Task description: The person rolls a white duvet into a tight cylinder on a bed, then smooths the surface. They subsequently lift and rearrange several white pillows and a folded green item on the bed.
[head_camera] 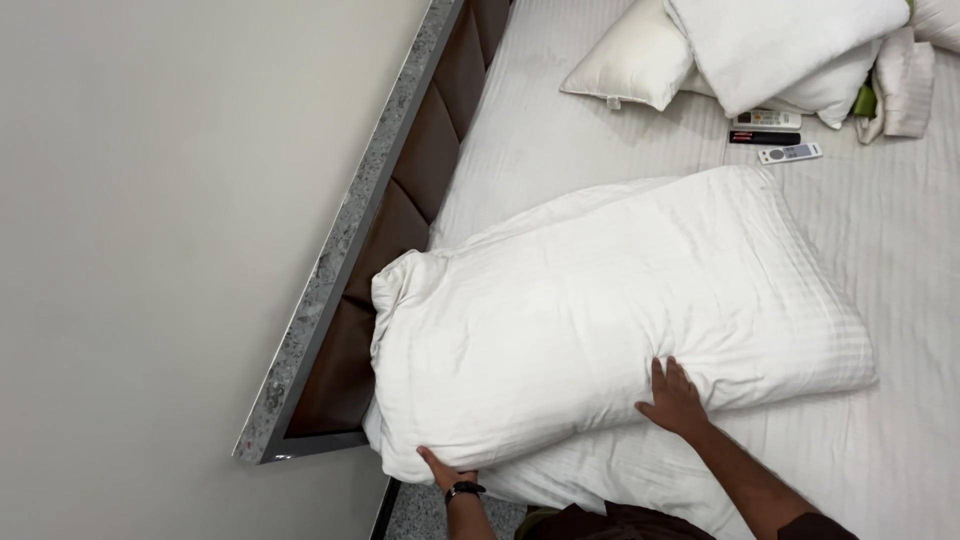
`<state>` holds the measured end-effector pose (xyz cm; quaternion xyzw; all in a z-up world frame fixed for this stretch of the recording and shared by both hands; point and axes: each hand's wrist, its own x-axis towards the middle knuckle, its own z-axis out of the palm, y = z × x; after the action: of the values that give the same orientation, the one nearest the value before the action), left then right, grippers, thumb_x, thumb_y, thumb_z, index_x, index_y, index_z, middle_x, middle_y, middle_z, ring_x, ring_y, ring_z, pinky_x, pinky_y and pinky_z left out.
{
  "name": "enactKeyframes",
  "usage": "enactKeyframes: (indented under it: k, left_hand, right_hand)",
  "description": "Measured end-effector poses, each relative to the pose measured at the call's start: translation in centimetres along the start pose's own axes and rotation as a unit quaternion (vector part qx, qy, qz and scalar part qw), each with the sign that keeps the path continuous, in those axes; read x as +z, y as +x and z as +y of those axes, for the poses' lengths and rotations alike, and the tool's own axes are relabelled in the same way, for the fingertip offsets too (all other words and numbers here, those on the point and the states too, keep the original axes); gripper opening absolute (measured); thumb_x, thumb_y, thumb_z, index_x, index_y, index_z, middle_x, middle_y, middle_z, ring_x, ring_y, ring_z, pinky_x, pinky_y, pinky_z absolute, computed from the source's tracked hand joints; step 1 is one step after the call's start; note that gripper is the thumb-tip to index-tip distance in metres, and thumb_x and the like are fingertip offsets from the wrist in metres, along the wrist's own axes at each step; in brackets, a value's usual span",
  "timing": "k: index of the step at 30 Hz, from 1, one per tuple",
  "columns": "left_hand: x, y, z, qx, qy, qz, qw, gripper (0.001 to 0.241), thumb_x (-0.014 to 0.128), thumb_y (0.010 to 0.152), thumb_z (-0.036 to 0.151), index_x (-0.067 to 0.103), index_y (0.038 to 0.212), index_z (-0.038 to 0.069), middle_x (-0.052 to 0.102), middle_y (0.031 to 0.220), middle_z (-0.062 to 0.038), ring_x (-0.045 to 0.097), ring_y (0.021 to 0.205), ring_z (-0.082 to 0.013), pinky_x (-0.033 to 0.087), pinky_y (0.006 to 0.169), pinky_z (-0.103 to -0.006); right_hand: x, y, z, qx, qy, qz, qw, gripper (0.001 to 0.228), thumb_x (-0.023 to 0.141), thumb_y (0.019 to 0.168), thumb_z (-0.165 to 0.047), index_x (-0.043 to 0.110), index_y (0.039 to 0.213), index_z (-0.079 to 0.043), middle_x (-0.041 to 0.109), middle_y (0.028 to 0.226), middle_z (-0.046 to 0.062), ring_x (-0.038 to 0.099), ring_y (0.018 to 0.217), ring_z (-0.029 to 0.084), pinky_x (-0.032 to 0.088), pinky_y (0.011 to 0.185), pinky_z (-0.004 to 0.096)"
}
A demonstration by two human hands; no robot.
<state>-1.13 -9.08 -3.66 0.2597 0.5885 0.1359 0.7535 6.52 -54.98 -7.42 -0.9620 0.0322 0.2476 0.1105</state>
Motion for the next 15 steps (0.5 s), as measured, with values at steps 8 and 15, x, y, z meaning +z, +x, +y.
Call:
enactKeyframes:
  k: [8, 15]
  left_hand:
    - [1.1, -1.1, 3.6, 0.008, 0.033, -0.048, 0.998, 0.092, 0.064, 0.09, 0.059, 0.033, 0.159, 0.007, 0.045, 0.157, -0.021, 0.048, 0.14, -0.0389, 0.042, 0.115, -0.0545]
    - [5.6, -8.2, 5.8, 0.148, 0.107, -0.062, 0.981, 0.083, 0.069, 0.09, 0.041, 0.037, 0.157, 0.004, 0.05, 0.155, -0.019, 0.052, 0.137, -0.0352, 0.042, 0.113, -0.0518]
  right_hand:
    - [-2.8, -0.9, -0.4, -0.006, 0.017, -0.048, 0.999, 0.111, 0.07, 0.086, -0.059, 0.0, 0.164, -0.02, -0.002, 0.173, 0.015, 0.008, 0.159, 0.032, 0.023, 0.122, 0.059]
    - [-2.3, 1.1, -0.8, 0.019, 0.009, -0.066, 0.998, 0.115, 0.068, 0.088, -0.064, -0.003, 0.164, -0.016, -0.006, 0.172, 0.017, 0.006, 0.159, 0.034, 0.022, 0.121, 0.062]
